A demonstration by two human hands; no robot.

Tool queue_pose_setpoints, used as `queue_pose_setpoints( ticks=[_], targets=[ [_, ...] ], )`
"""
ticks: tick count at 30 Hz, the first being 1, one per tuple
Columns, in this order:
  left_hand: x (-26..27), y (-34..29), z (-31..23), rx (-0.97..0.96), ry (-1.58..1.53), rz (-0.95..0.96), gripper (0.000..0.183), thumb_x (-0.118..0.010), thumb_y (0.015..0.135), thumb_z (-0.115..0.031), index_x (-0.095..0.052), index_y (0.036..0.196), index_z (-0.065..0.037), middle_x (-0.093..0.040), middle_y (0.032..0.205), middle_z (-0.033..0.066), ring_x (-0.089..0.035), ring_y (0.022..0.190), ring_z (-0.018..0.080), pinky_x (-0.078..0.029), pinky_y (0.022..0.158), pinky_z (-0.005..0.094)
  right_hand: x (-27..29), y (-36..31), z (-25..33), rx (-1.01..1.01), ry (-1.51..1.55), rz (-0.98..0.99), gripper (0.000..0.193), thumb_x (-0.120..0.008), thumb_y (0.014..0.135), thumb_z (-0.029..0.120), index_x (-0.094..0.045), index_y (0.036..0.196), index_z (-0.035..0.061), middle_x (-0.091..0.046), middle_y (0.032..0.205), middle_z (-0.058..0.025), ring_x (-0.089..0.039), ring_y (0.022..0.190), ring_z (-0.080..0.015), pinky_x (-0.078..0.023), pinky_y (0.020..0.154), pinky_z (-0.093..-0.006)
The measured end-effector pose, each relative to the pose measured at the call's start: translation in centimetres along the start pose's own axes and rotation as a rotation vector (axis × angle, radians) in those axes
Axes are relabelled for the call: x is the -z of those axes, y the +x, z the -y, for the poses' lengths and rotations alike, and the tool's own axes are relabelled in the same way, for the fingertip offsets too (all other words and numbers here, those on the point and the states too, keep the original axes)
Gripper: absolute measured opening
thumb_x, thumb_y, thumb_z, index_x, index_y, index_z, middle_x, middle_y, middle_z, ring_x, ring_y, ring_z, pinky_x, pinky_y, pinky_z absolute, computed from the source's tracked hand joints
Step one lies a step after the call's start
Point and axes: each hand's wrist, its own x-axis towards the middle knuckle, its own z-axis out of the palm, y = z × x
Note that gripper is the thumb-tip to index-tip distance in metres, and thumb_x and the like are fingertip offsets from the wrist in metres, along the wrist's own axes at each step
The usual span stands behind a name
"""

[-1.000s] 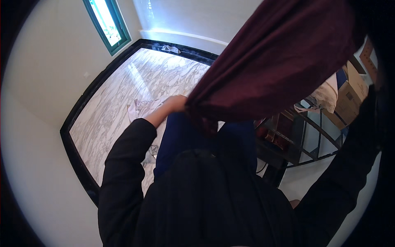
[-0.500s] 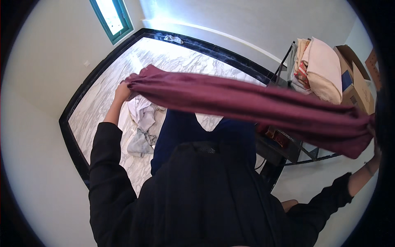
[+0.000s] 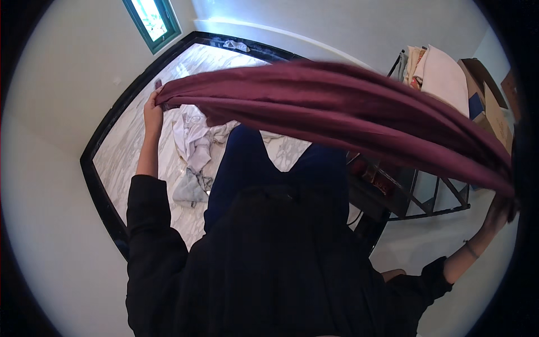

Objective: Fold various pieces of clothing and stack them onto a shelf.

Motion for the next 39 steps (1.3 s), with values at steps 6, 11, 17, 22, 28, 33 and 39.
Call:
queue_pose_setpoints(
  ticks=[6, 11, 17, 22, 28, 33, 39],
  targets=[
    [-1.5, -8.7, -1.5, -0.078, 0.231, 0.364, 0.049, -0.048, 0.075, 0.015, -0.063, 0.117, -0.004, -0.066, 0.114, 0.0077, -0.060, 0.108, 0.0190, -0.044, 0.096, 0.0287, -0.9, -6.3, 2.3, 0.093, 0.055, -0.050, 0.044, -0.047, 0.098, 0.015, -0.039, 0.139, 0.0003, -0.040, 0.142, -0.0172, -0.037, 0.134, -0.0291, -0.019, 0.118, -0.0463],
    [-2.8, -16.8, 2.6, 0.173, 0.222, 0.840, 0.042, -0.056, 0.074, 0.014, -0.062, 0.109, -0.007, -0.058, 0.128, 0.0087, -0.054, 0.118, 0.0235, -0.044, 0.095, 0.0324, 2.7, -12.1, 1.7, -0.125, -0.280, -0.075, 0.047, -0.048, 0.097, 0.016, -0.038, 0.139, 0.0009, -0.043, 0.140, -0.0172, -0.039, 0.132, -0.0286, -0.021, 0.117, -0.0444],
    [-0.7, -18.8, 4.8, 0.517, 0.127, 0.953, 0.040, -0.049, 0.078, 0.013, -0.065, 0.109, -0.006, -0.062, 0.120, 0.0113, -0.056, 0.114, 0.0223, -0.044, 0.094, 0.0327, 5.0, -17.3, 0.5, -0.695, -0.934, 0.027, 0.050, -0.050, 0.095, 0.018, -0.038, 0.140, 0.0017, -0.046, 0.137, -0.0171, -0.041, 0.131, -0.0279, -0.024, 0.115, -0.0420],
    [-0.7, -17.1, 7.3, 0.397, 0.356, 0.751, 0.029, -0.047, 0.084, -0.001, -0.067, 0.105, -0.003, -0.068, 0.104, 0.0095, -0.060, 0.103, 0.0210, -0.044, 0.092, 0.0330, -1.5, -11.0, 1.1, -0.395, -1.084, 0.025, 0.052, -0.051, 0.093, 0.020, -0.037, 0.140, 0.0024, -0.048, 0.135, -0.0171, -0.042, 0.130, -0.0273, -0.026, 0.113, -0.0401],
    [-8.9, -14.4, 6.1, 0.637, 0.019, 0.384, 0.039, -0.062, 0.090, -0.035, -0.062, 0.113, -0.005, -0.067, 0.101, 0.0116, -0.062, 0.098, 0.0226, -0.047, 0.085, 0.0334, -22.8, -2.9, -0.3, 0.216, -0.857, 0.319, 0.055, -0.052, 0.092, 0.022, -0.037, 0.141, 0.0031, -0.051, 0.133, -0.0171, -0.044, 0.128, -0.0267, -0.029, 0.111, -0.0378],
    [-10.6, -13.0, 6.1, 0.570, 0.363, 0.665, 0.059, -0.070, 0.083, -0.040, -0.055, 0.124, 0.000, -0.063, 0.114, 0.0129, -0.061, 0.101, 0.0225, -0.048, 0.084, 0.0339, -48.6, -15.0, -3.4, 0.480, -0.203, 0.756, 0.037, -0.043, 0.099, 0.031, -0.053, 0.121, 0.0031, -0.064, 0.107, -0.0095, -0.061, 0.097, -0.0195, -0.045, 0.090, -0.0362],
    [-7.4, -13.2, 11.7, 0.056, -0.227, 0.767, 0.064, -0.065, 0.088, -0.038, -0.044, 0.136, -0.002, -0.049, 0.137, 0.0145, -0.046, 0.127, 0.0245, -0.035, 0.108, 0.0336, -58.9, -36.2, -10.6, 0.224, -0.381, 1.376, 0.076, -0.069, 0.080, 0.023, -0.031, 0.144, 0.0125, -0.030, 0.148, -0.0215, -0.036, 0.132, -0.0385, -0.030, 0.106, -0.0560]
  ],
)
